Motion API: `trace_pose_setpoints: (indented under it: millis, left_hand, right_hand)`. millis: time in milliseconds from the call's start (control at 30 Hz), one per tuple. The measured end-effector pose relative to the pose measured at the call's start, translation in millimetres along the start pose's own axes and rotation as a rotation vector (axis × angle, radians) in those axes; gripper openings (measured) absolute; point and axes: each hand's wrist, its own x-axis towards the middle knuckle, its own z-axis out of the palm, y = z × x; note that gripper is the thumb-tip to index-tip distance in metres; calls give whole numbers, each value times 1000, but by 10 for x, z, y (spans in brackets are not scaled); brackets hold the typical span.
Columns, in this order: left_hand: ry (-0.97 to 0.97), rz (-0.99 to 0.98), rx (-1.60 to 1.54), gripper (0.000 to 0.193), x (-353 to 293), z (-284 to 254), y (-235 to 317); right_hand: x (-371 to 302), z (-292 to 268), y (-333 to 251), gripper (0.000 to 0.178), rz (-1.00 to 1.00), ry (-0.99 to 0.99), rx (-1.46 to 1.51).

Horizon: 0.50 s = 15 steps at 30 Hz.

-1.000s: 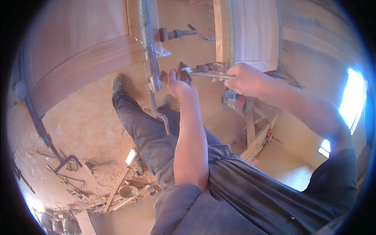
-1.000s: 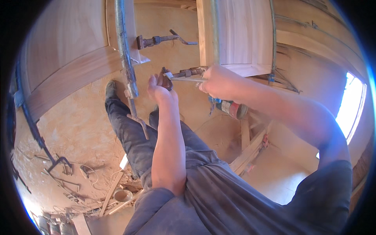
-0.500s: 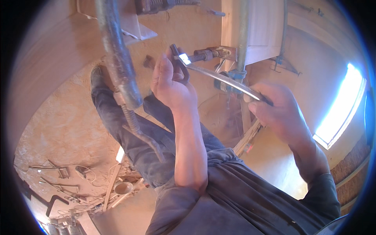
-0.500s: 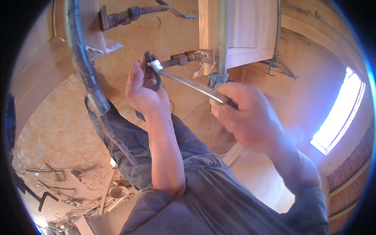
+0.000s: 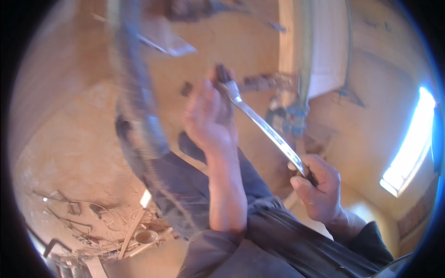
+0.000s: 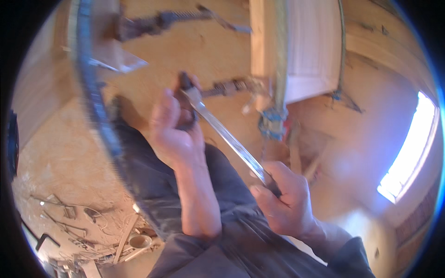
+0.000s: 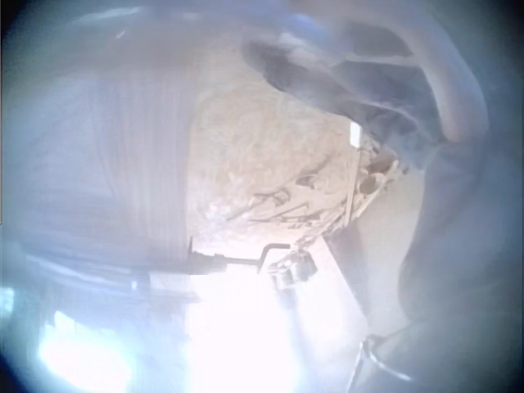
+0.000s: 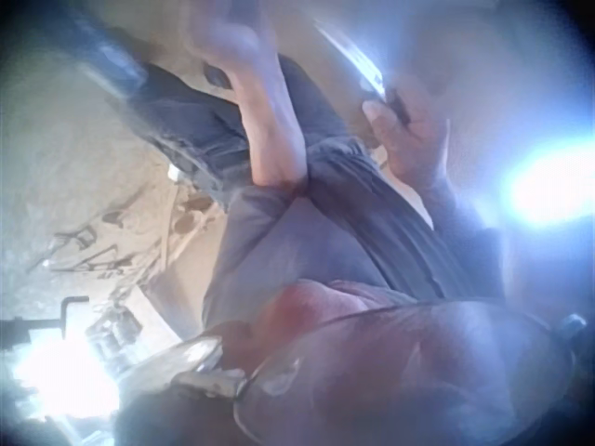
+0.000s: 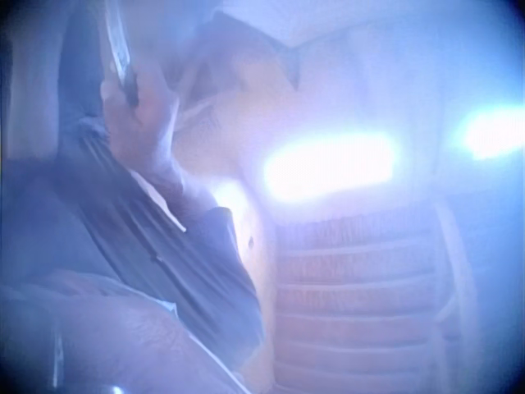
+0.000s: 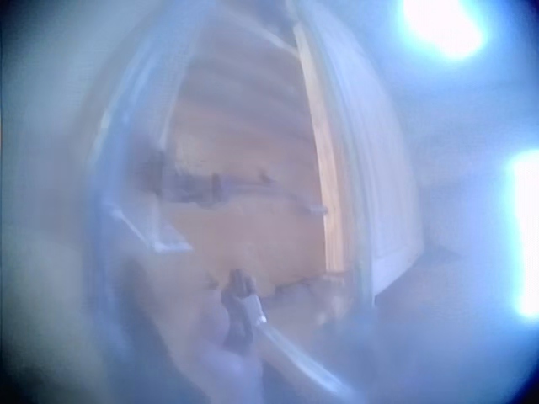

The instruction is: The person uses a hammer and a metal bar to secure wooden panels on a large curved wooden structure. They repeatedly tap the panels into place and adjust clamps to hold the pieces together.

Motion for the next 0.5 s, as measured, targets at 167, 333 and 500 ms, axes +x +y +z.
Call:
trace_pose_setpoints:
  millis: [167,333,500]
  left_hand:
    - [90,-83,38,52,-184,-117,-209]
    - [457,-203,23,78,-555,141,1]
    - [42,-476,966,24,-1258,611,1134]
  right_hand:
    - [16,-76,31,21,15,35,45]
    - [63,-202,-223,31,69,-130,86]
    - [183,-338,-383,40,-240,-7,-431]
